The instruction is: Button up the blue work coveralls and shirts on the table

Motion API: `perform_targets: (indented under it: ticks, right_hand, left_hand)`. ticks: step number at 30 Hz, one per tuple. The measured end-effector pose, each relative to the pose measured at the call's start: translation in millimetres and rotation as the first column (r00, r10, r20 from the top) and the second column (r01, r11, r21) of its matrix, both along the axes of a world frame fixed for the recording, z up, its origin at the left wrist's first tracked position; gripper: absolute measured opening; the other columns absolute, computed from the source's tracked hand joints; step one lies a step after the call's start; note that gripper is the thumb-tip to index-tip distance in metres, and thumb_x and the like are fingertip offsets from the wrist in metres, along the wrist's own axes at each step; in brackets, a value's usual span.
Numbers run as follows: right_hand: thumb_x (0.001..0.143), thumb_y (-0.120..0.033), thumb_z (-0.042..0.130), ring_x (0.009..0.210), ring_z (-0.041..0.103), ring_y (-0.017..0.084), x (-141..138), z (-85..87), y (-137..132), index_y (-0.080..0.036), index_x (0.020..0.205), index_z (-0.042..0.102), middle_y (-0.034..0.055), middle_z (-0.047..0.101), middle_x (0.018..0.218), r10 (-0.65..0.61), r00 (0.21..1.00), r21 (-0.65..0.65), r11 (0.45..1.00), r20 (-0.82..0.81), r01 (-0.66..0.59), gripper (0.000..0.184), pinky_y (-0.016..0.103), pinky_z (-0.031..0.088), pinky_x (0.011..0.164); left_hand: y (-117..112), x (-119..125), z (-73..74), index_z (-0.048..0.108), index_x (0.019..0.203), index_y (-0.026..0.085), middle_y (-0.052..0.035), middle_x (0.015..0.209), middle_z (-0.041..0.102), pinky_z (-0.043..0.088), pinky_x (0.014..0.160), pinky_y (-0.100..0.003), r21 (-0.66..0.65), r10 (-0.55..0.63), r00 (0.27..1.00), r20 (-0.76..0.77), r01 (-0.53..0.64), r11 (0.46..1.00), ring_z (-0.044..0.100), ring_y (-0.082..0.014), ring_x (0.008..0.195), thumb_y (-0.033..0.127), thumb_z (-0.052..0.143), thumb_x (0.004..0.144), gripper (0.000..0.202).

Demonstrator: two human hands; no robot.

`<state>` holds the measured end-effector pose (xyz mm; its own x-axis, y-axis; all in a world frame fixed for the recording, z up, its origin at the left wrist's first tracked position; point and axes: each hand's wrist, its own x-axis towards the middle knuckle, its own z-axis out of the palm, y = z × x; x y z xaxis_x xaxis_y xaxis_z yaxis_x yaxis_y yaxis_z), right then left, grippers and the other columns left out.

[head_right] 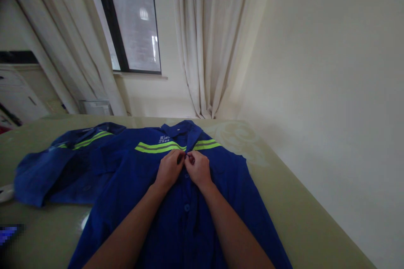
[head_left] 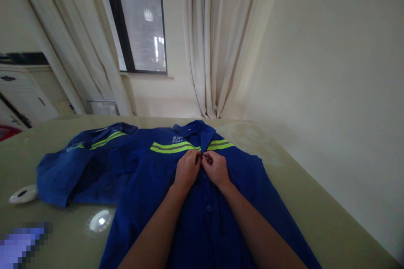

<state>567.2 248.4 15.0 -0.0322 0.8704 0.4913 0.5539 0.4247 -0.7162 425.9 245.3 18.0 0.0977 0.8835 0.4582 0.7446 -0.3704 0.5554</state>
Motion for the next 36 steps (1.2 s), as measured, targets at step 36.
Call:
perform_targets:
  ticks: [36]
  right_hand:
    - [0.072,-0.049,0.073,0.044,0.052,0.011,13,-5.4,24,-0.017,0.077,0.071,-0.0016,0.064,0.059,0.057,0.892,-0.332,0.916,-0.448,-0.225,0.032,0.023,0.037,0.044]
  left_hand:
    - [0,2,3.0,0.065,0.117,0.023,-0.0052,0.108,0.071,0.053,0.084,-0.031,0.012,-0.128,0.991,-0.028,0.128,0.992,0.068,-0.0196,0.094,0.007,0.056,0.090,0.033]
